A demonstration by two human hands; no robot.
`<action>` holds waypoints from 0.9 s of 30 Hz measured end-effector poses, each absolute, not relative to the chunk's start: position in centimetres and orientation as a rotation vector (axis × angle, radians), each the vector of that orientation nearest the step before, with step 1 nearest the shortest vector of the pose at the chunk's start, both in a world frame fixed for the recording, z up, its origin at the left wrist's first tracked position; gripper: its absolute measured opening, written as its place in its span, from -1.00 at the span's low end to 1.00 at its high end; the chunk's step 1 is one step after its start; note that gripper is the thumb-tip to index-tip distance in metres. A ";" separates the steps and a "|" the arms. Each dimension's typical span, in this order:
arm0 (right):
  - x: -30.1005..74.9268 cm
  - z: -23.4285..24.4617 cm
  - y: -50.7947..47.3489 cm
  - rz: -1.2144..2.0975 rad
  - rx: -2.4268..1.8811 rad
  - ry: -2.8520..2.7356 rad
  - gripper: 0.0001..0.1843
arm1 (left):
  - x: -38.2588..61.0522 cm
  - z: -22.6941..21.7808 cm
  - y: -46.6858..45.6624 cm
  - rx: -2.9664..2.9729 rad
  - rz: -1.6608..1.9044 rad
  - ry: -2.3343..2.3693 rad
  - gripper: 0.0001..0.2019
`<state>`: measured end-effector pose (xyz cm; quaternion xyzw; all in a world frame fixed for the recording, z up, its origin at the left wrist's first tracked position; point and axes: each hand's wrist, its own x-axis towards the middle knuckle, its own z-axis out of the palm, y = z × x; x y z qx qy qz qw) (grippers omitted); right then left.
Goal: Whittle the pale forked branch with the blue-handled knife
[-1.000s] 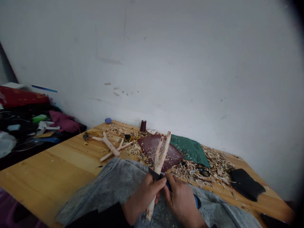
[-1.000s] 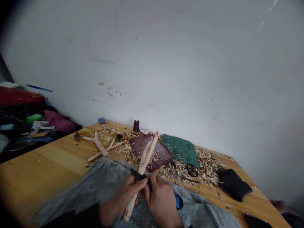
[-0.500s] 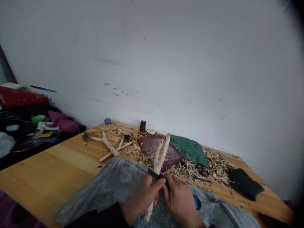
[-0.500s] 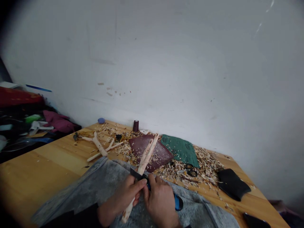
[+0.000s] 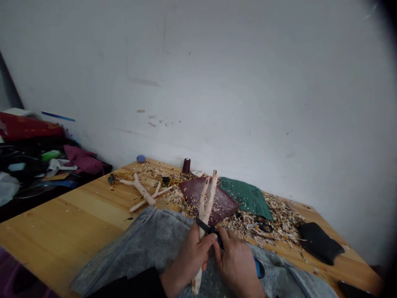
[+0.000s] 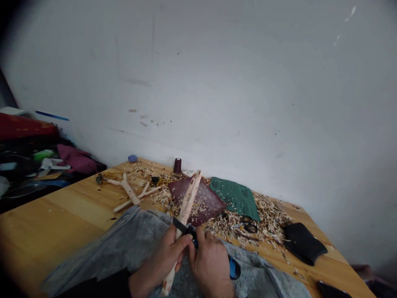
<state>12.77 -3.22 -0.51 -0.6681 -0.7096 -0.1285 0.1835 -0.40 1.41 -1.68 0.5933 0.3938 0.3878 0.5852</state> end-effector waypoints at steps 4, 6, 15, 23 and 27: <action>13.1 -0.2 -3.3 -0.294 -1.724 -2.063 -0.73 | -0.7 -1.4 1.5 1.413 0.886 0.853 -0.66; 13.1 -0.2 -3.4 -0.276 -1.689 -2.089 -0.72 | -1.0 -0.8 1.5 1.414 0.865 0.810 -0.64; 13.0 -0.3 -3.5 -0.309 -1.715 -2.054 -0.68 | -1.3 -0.3 1.4 1.459 0.850 0.774 -0.63; 13.2 0.0 -3.5 -0.233 -1.744 -2.051 -0.63 | -1.6 -0.1 1.4 1.519 0.896 0.751 -0.57; 13.3 0.0 -3.5 -0.157 -1.734 -2.044 -0.61 | -1.8 1.0 1.0 1.498 0.912 0.704 -0.59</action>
